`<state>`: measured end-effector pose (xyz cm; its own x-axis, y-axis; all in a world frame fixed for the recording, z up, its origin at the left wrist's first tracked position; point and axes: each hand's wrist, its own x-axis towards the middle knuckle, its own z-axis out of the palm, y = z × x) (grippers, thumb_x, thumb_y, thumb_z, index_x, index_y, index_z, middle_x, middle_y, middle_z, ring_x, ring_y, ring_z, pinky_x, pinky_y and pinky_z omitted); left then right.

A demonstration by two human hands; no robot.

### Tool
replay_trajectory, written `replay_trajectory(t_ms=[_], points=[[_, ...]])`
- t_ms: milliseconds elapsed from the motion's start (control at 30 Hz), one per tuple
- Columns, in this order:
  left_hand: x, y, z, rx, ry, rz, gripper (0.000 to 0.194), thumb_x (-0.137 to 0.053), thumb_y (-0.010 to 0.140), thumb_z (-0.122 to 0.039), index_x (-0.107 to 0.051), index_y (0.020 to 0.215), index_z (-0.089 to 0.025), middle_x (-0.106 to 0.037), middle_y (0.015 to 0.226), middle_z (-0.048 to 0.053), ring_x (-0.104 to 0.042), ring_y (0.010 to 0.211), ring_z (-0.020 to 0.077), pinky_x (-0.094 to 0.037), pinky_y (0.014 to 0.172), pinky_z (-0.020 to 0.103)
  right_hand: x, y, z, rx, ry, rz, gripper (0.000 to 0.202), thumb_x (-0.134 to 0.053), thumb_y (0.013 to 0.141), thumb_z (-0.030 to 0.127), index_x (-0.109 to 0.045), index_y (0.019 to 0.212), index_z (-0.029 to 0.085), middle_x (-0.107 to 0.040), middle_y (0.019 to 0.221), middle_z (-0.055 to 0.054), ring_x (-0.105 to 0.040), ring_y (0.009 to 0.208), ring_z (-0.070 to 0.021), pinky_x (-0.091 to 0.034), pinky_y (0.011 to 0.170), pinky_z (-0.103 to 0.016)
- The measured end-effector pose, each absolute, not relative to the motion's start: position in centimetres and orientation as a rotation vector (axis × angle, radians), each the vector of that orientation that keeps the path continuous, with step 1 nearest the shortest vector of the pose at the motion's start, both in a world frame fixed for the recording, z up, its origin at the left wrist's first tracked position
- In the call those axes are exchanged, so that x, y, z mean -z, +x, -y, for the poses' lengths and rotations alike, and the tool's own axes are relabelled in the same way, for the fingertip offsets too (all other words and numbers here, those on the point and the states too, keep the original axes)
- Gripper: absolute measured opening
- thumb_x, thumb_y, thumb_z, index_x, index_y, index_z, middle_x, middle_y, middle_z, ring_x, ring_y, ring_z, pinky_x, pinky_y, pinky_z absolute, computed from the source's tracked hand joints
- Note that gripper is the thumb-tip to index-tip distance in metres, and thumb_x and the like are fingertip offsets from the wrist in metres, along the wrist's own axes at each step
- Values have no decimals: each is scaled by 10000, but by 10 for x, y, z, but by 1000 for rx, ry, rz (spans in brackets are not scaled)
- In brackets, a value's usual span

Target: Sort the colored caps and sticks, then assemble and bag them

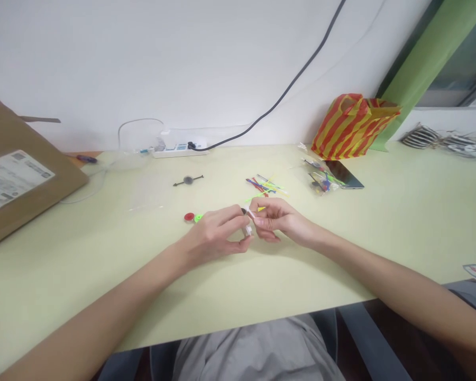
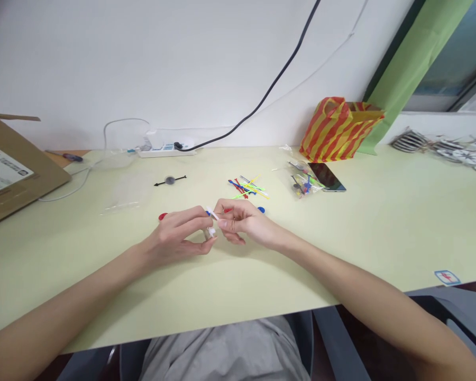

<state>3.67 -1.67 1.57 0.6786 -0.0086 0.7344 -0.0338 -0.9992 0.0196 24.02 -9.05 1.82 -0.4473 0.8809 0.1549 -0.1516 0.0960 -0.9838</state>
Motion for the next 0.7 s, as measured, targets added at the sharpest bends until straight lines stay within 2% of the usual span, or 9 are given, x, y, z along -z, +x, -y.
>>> replay_trajectory(t_ms=[100, 200, 300, 367, 433, 500, 533, 600, 700], points=[[-15, 34, 12, -1253, 2877, 0, 90, -613, 881, -126, -562, 913, -193, -609, 738, -5, -554, 592, 93, -413, 520, 192, -22, 248, 87, -1331, -840, 1524, 271, -694, 925, 421, -540, 887, 201, -512, 562, 77, -439, 459, -85, -378, 474, -230], [-14, 33, 8, -1186, 2907, -71, 71, -599, 912, -130, -564, 926, -190, -628, 747, -9, -561, 595, 90, -423, 541, 192, -24, 262, 76, -931, -1057, 1510, 283, -713, 896, 457, -615, 896, 191, -579, 667, 29, -511, 555, -106, -428, 532, -250], [-13, 33, 7, -1128, 2954, -56, 51, -595, 939, -141, -571, 951, -185, -656, 773, -2, -584, 614, 97, -412, 550, 204, -15, 284, 58, -537, -1298, 1473, 298, -641, 933, 472, -702, 956, 182, -631, 751, -23, -537, 617, -141, -463, 578, -289], [-12, 33, 7, -1108, 2977, -36, 35, -590, 957, -153, -581, 980, -178, -668, 795, 10, -603, 633, 103, -415, 564, 211, -5, 299, 46, -322, -1414, 1517, 308, -569, 975, 426, -729, 1066, 179, -676, 889, -78, -597, 747, -185, -513, 693, -335], [-11, 33, 7, -1092, 2993, -21, 42, -588, 970, -163, -593, 1011, -169, -677, 814, 23, -616, 650, 109, -427, 580, 215, 2, 311, 39, -245, -1469, 1612, 361, -523, 998, 373, -681, 1260, 181, -678, 1092, -127, -636, 935, -226, -533, 831, -377], [-11, 33, 6, -1091, 3002, -24, 61, -592, 974, -169, -605, 1034, -166, -689, 836, 36, -631, 670, 117, -441, 596, 221, 2, 316, 37, -234, -1474, 1720, 432, -508, 1005, 335, -582, 1410, 204, -641, 1260, -143, -620, 1121, -252, -507, 975, -417], [-10, 33, 6, -1101, 3004, -33, 73, -595, 973, -169, -611, 1045, -167, -698, 849, 41, -643, 684, 122, -451, 606, 224, 0, 316, 38, -212, -1460, 1759, 436, -512, 1004, 320, -565, 1426, 221, -623, 1315, -136, -598, 1193, -256, -475, 1041, -432], [-10, 34, 6, -1147, 3000, -67, 105, -609, 968, -171, -620, 1073, -171, -719, 878, 49, -672, 720, 134, -476, 640, 234, -9, 310, 45, -145, -1403, 1801, 368, -525, 1000, 296, -616, 1353, 244, -625, 1335, -111, -574, 1248, -252, -416, 1114, -440], [-8, 34, 5, -1268, 2957, -142, 164, -650, 949, -185, -615, 1109, -176, -751, 901, 43, -699, 729, 142, -503, 681, 250, -24, 288, 62, -226, -1262, 1814, 211, -545, 999, 284, -696, 1132, 219, -703, 1146, -82, -644, 1077, -219, -488, 989, -379]])
